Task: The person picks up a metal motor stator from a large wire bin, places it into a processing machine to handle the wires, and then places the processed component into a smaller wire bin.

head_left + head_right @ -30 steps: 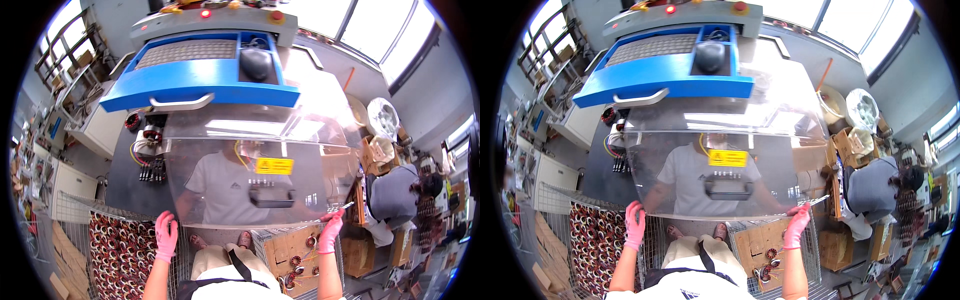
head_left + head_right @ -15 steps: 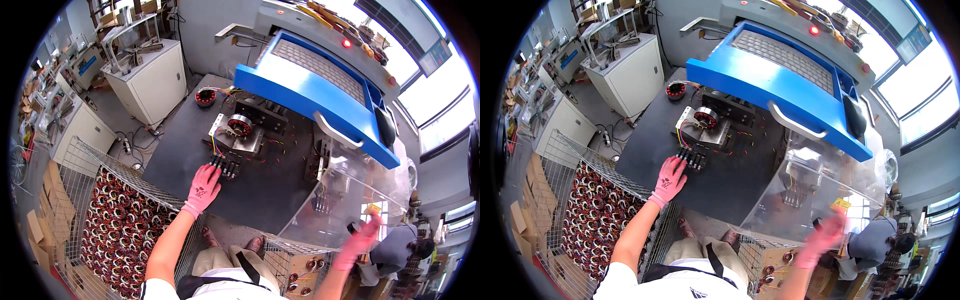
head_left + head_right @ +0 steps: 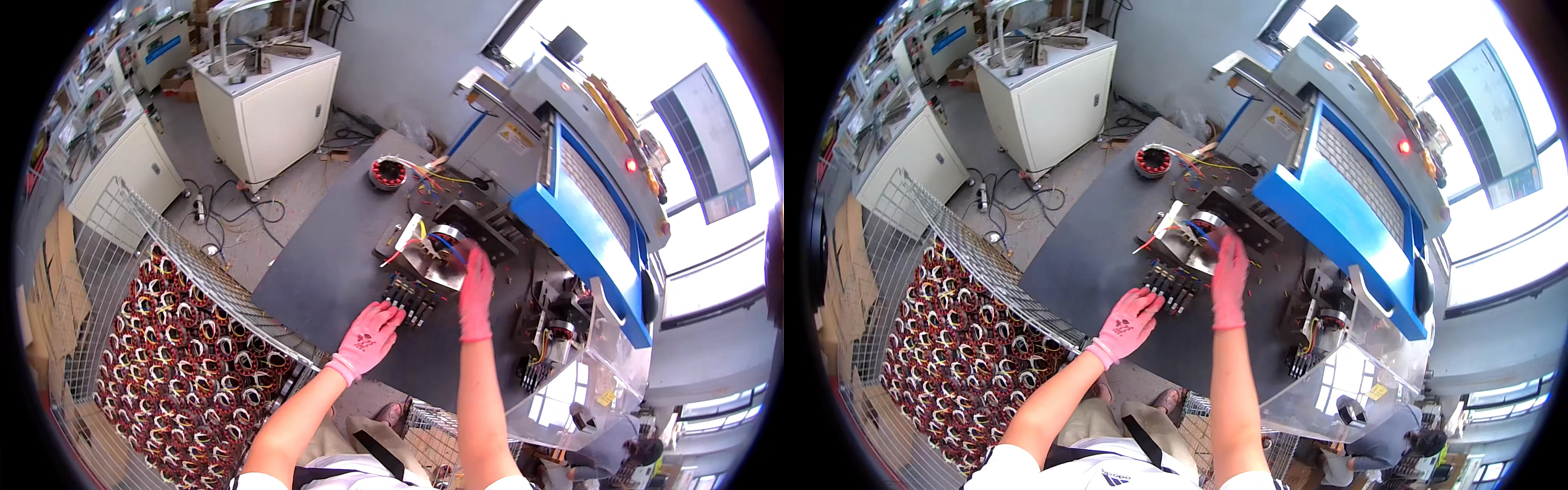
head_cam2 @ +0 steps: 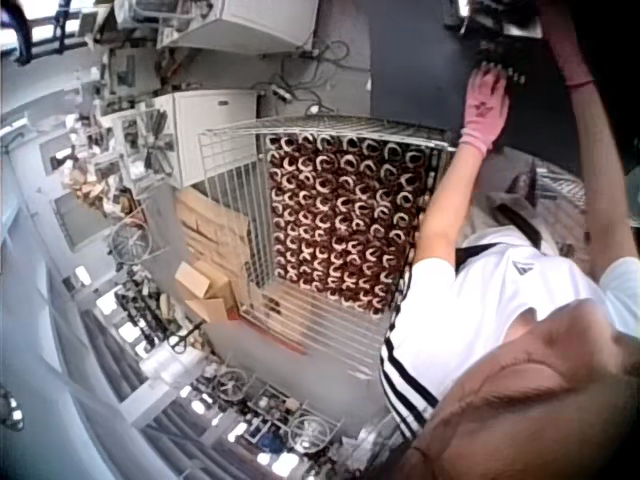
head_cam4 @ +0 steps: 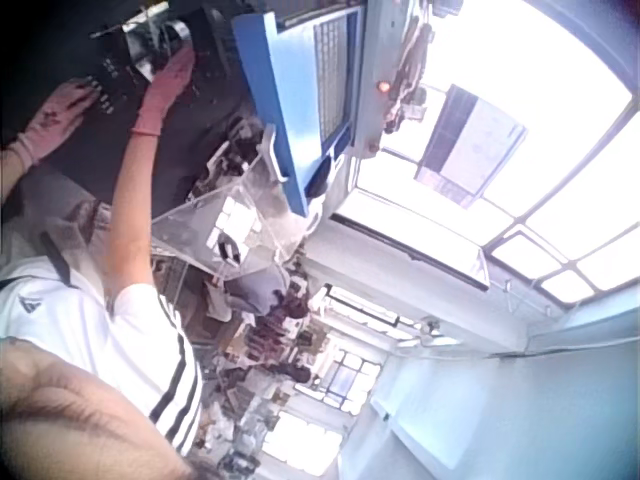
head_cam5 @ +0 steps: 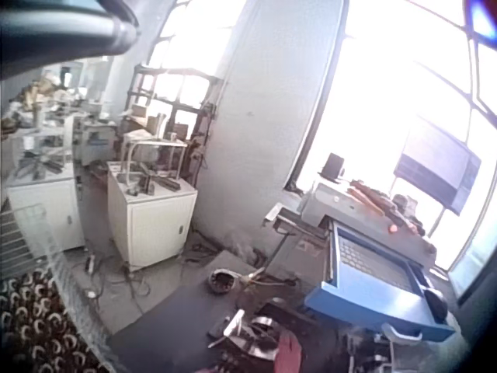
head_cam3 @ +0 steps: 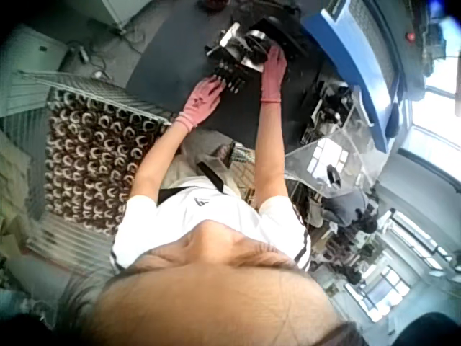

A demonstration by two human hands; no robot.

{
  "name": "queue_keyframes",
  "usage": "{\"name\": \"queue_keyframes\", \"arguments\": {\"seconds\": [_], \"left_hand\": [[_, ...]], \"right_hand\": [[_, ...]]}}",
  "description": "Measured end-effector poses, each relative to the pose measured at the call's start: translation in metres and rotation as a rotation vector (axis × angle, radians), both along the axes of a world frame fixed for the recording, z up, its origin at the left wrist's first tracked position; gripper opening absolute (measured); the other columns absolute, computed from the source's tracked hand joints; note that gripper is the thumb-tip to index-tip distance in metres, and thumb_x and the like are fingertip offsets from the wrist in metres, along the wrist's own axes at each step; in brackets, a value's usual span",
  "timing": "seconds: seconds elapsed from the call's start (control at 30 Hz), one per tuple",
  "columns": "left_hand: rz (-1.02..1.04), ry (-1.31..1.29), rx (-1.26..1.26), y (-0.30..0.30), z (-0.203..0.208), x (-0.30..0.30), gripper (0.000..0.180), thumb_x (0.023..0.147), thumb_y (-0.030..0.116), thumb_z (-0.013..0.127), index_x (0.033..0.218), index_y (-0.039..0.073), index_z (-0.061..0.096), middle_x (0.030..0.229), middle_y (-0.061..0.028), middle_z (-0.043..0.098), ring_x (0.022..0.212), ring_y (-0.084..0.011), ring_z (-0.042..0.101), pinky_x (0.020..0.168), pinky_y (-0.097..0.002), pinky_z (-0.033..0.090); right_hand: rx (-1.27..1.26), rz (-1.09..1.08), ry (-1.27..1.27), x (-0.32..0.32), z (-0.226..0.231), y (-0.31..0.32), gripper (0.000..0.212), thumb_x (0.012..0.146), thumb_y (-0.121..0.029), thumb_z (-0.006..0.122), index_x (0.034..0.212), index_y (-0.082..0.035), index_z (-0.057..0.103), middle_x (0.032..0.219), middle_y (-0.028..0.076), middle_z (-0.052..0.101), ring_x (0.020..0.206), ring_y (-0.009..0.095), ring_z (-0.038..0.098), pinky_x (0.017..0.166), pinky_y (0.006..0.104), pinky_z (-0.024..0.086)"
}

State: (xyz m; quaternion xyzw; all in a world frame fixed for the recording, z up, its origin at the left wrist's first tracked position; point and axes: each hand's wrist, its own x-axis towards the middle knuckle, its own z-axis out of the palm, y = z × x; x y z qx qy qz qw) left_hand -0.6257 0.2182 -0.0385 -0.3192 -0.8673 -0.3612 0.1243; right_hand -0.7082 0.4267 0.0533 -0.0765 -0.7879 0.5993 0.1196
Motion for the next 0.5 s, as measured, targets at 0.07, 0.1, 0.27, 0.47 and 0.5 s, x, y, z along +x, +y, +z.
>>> {"name": "queue_keyframes", "arguments": {"seconds": [0.07,0.1,0.27,0.47,0.5], "left_hand": [[0.013,0.017,0.012,0.002,0.0,0.0,0.057,0.076,0.016,0.067,0.13,0.007,0.053,0.12,-0.0116,0.054,0.12,-0.0314,0.049,0.108,-0.0448,0.036],[-0.026,0.014,0.026,0.007,0.001,-0.003,0.058,0.075,0.017,0.067,0.129,0.006,0.053,0.119,-0.0123,0.056,0.119,-0.0318,0.05,0.107,-0.0442,0.038],[0.037,-0.015,0.176,0.009,0.007,0.008,0.044,0.081,0.019,0.064,0.122,0.004,0.058,0.123,-0.0131,0.057,0.122,-0.0311,0.049,0.109,-0.0431,0.036],[-0.192,-1.477,2.148,0.0,0.046,0.085,0.058,0.095,0.052,0.049,0.136,0.01,0.046,0.131,-0.0122,0.053,0.121,-0.0283,0.051,0.107,-0.0466,0.038],[-0.625,-1.387,2.233,-0.008,0.06,0.096,0.067,0.095,0.057,0.043,0.144,0.012,0.036,0.139,-0.0118,0.048,0.125,-0.0256,0.049,0.107,-0.0467,0.038]], "right_hand": [[0.567,-0.049,0.228,-0.028,0.007,0.014,0.038,0.088,-0.023,0.061,0.12,-0.001,0.059,0.119,0.016,0.062,0.113,0.028,0.058,0.098,0.0372,0.044],[0.895,0.005,0.35,-0.038,0.005,0.024,0.042,0.081,-0.019,0.068,0.119,-0.002,0.059,0.118,0.017,0.062,0.112,0.031,0.058,0.098,0.0393,0.044],[1.082,0.195,-0.01,-0.038,0.032,0.001,0.044,0.072,-0.019,0.07,0.113,-0.005,0.064,0.108,0.016,0.06,0.102,0.034,0.058,0.088,0.0427,0.047],[0.046,0.429,-0.292,0.108,0.072,-0.075,0.045,0.091,-0.016,0.061,0.132,0.001,0.052,0.108,0.003,0.062,0.101,0.012,0.055,0.088,0.0294,0.045],[0.103,0.452,-0.334,0.136,0.071,-0.083,0.043,0.092,-0.018,0.059,0.13,0.001,0.053,0.104,0.007,0.064,0.098,0.018,0.058,0.088,0.0313,0.046]]}}
